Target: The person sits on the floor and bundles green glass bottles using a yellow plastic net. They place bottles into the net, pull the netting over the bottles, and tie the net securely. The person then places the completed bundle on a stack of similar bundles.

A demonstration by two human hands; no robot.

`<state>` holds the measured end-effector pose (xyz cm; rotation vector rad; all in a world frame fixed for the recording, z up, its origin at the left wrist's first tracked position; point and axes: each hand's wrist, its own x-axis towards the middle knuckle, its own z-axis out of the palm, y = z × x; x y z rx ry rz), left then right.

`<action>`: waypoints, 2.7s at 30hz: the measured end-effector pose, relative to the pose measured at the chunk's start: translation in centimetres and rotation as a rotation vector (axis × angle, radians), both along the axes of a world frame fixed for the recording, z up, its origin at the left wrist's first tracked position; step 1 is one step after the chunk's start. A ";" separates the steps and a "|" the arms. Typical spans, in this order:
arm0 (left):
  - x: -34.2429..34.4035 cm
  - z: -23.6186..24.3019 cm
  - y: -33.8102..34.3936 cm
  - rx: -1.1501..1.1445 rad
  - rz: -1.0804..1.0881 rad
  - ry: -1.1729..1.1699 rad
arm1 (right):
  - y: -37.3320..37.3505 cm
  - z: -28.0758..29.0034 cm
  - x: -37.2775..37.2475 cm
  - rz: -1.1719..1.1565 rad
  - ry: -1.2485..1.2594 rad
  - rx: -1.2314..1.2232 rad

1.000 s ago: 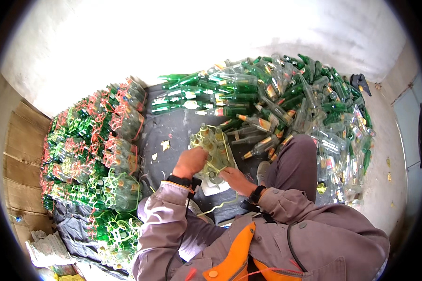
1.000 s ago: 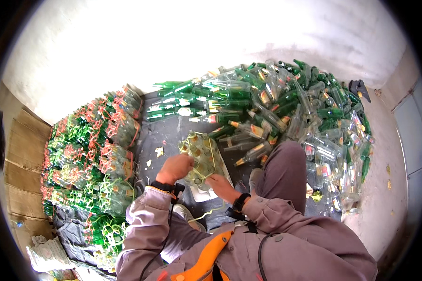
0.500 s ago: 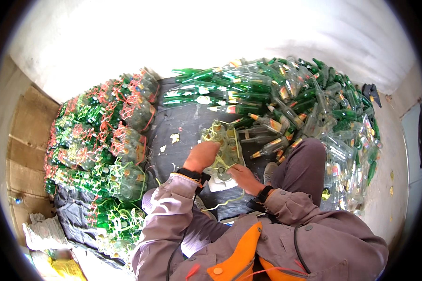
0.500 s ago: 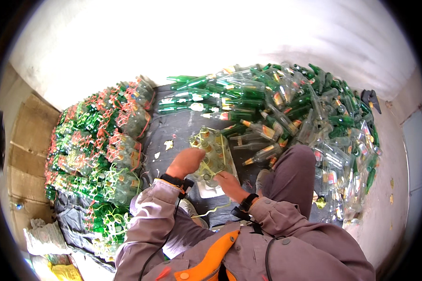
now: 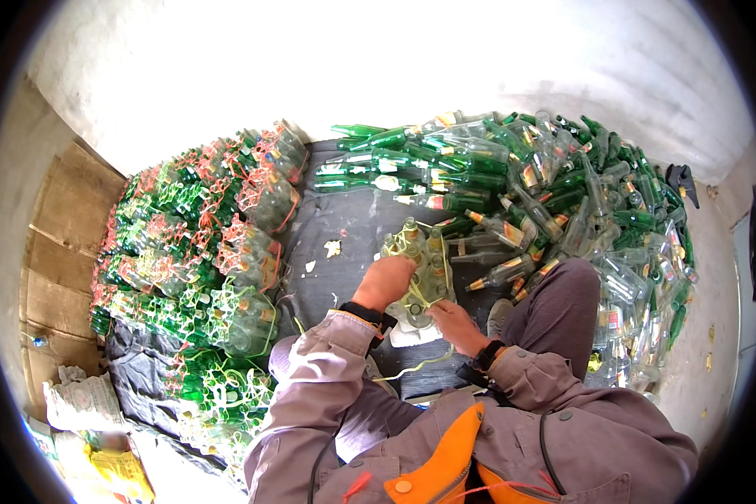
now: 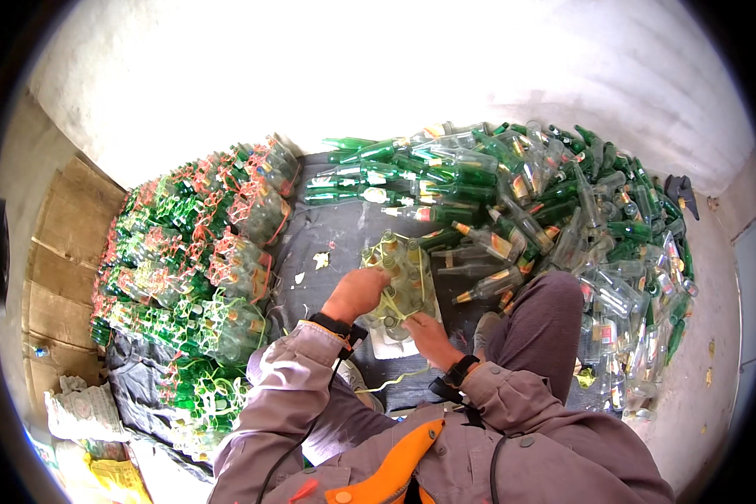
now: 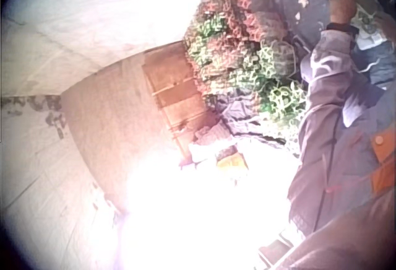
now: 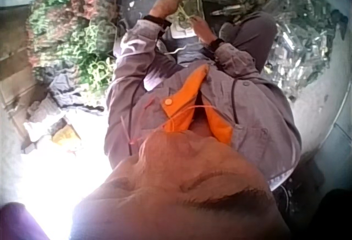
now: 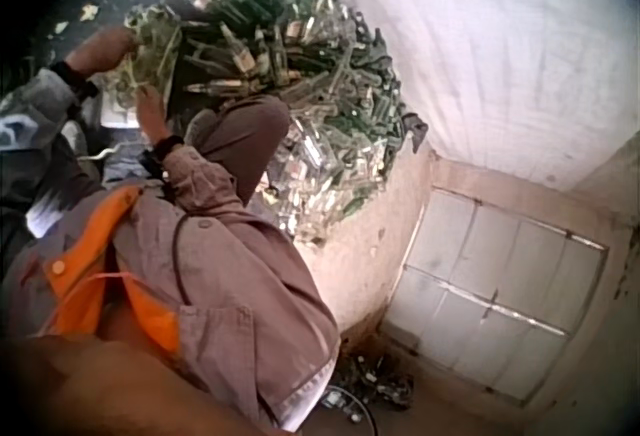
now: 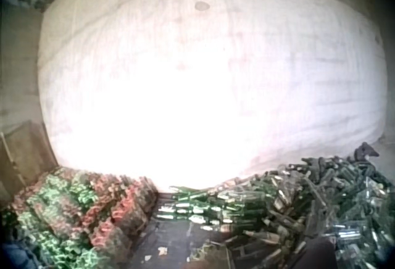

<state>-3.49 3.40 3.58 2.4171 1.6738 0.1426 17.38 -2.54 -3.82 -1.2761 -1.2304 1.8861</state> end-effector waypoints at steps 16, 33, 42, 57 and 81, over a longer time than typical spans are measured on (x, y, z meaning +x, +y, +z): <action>-0.4 0.5 1.0 0.157 -0.073 -0.084 | 0.0 0.9 0.5 0.011 0.018 -0.010; -1.0 -2.0 2.4 0.078 -0.076 -0.196 | -0.1 -0.9 0.3 -0.017 -0.102 0.074; -0.8 -2.7 2.7 0.063 -0.048 -0.200 | -0.2 -0.9 0.2 -0.020 -0.128 0.118; -0.2 -2.4 3.0 0.088 -0.023 -0.158 | 0.4 1.2 1.0 0.089 -0.268 0.193; -0.9 -2.4 2.6 0.036 0.030 -0.243 | 0.5 1.7 1.8 0.226 -0.296 0.431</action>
